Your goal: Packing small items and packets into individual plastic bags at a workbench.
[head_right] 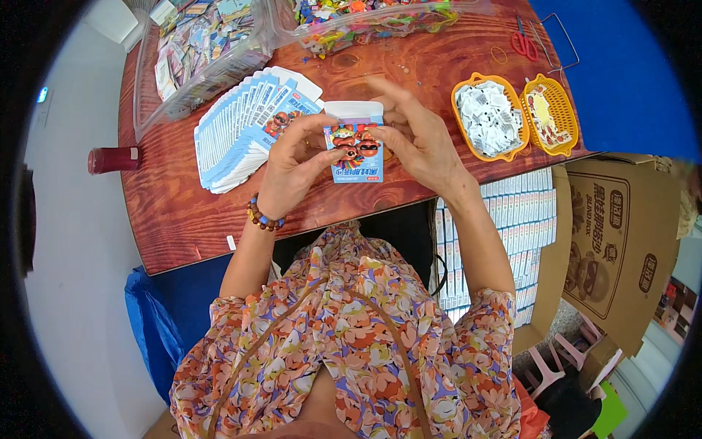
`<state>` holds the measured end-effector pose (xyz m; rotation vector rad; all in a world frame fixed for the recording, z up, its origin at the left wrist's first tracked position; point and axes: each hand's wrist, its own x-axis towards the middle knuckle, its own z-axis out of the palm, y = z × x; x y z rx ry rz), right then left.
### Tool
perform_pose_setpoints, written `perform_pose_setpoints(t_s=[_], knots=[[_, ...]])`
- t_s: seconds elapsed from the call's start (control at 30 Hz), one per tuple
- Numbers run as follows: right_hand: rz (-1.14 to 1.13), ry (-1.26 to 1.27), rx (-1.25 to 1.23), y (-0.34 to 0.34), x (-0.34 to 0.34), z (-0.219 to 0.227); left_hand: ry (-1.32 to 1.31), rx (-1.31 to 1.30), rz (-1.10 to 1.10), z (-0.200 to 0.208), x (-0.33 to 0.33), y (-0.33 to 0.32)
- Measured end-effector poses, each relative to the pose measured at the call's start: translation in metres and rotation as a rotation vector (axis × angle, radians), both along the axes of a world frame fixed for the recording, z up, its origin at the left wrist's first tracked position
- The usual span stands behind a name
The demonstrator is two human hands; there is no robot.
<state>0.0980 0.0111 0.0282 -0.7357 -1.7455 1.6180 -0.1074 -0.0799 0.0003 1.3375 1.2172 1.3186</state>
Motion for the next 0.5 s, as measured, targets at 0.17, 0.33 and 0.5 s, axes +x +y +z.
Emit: perform_pose_setpoints(t_s=[0.17,0.33,0.5], knots=[[0.09,0.002,0.027,0.01,0.007,-0.004,-0.005,-0.04,0.001,0.002,0.004,-0.002],[0.103,0.008,-0.015,0.011,0.005,0.004,-0.017,-0.061,0.013,-0.004,0.008,-0.006],[0.132,-0.159,-0.106,0.019,0.009,0.015,0.015,-0.021,-0.029,-0.004,0.009,-0.006]])
